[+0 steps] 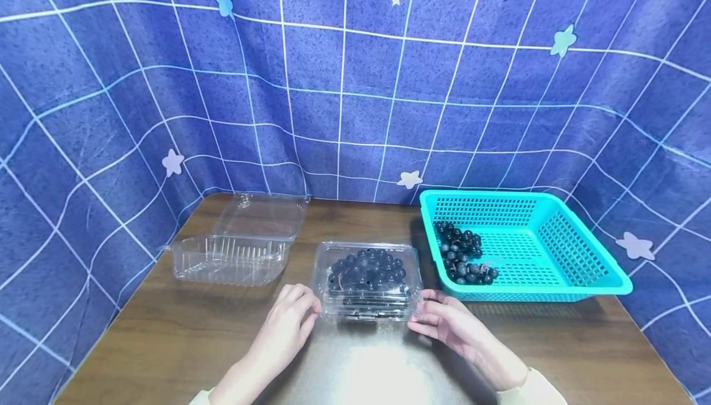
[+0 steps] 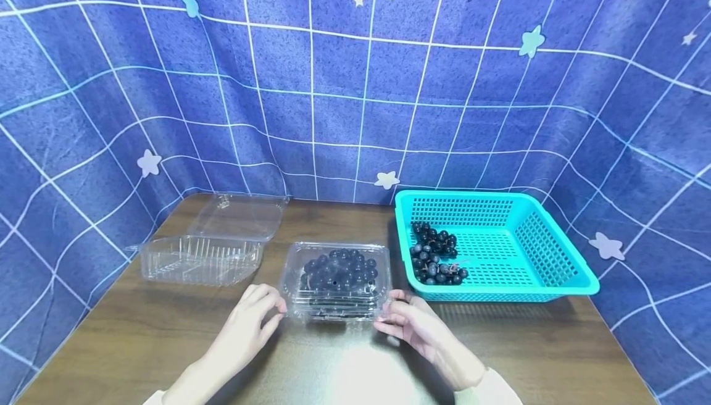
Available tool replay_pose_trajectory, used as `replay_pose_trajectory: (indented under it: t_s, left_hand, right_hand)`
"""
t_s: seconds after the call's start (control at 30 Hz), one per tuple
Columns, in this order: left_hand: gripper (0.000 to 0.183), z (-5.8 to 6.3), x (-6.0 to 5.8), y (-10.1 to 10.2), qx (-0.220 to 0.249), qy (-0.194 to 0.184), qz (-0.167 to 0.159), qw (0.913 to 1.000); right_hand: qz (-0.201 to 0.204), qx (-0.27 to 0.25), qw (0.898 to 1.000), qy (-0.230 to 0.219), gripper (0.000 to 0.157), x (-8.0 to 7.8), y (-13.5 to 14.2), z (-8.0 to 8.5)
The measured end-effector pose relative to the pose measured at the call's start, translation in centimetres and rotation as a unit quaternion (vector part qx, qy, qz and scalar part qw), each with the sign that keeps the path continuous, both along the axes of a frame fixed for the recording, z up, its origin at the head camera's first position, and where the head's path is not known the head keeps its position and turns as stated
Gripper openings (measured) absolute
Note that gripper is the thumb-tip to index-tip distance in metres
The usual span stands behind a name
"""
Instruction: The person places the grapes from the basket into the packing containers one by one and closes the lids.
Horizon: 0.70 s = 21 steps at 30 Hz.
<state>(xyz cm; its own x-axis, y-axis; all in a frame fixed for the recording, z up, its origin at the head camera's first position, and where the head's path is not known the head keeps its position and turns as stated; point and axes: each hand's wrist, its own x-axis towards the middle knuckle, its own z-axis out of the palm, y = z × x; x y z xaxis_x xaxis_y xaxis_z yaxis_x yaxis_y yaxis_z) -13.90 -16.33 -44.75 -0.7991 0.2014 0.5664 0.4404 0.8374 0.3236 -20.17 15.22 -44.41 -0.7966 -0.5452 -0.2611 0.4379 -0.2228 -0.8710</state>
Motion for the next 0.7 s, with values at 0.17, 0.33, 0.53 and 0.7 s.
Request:
replay_pose_trajectory:
  t_s: [0.17, 0.33, 0.53, 0.7]
  left_hand:
    - [0.029, 0.10, 0.05, -0.11, -0.003, -0.011, -0.001, 0.9999]
    - [0.027, 0.22, 0.25, -0.20, 0.000, -0.021, -0.011, 0.9997]
    - [0.018, 0.36, 0.17, -0.14, 0.015, -0.013, -0.007, 0.9998]
    - [0.021, 0.37, -0.09, -0.06, 0.044, -0.014, 0.006, 0.9989]
  right_hand:
    - [-0.004, 0.010, 1.000, 0.003, 0.040, -0.04, -0.17, -0.15]
    - [-0.009, 0.021, 1.000, 0.009, 0.045, 0.01, -0.32, -0.34]
    - [-0.013, 0.022, 1.000, 0.010, 0.048, 0.09, -0.35, -0.56]
    - [-0.016, 0.023, 1.000, 0.010, 0.052, 0.06, -0.41, -0.60]
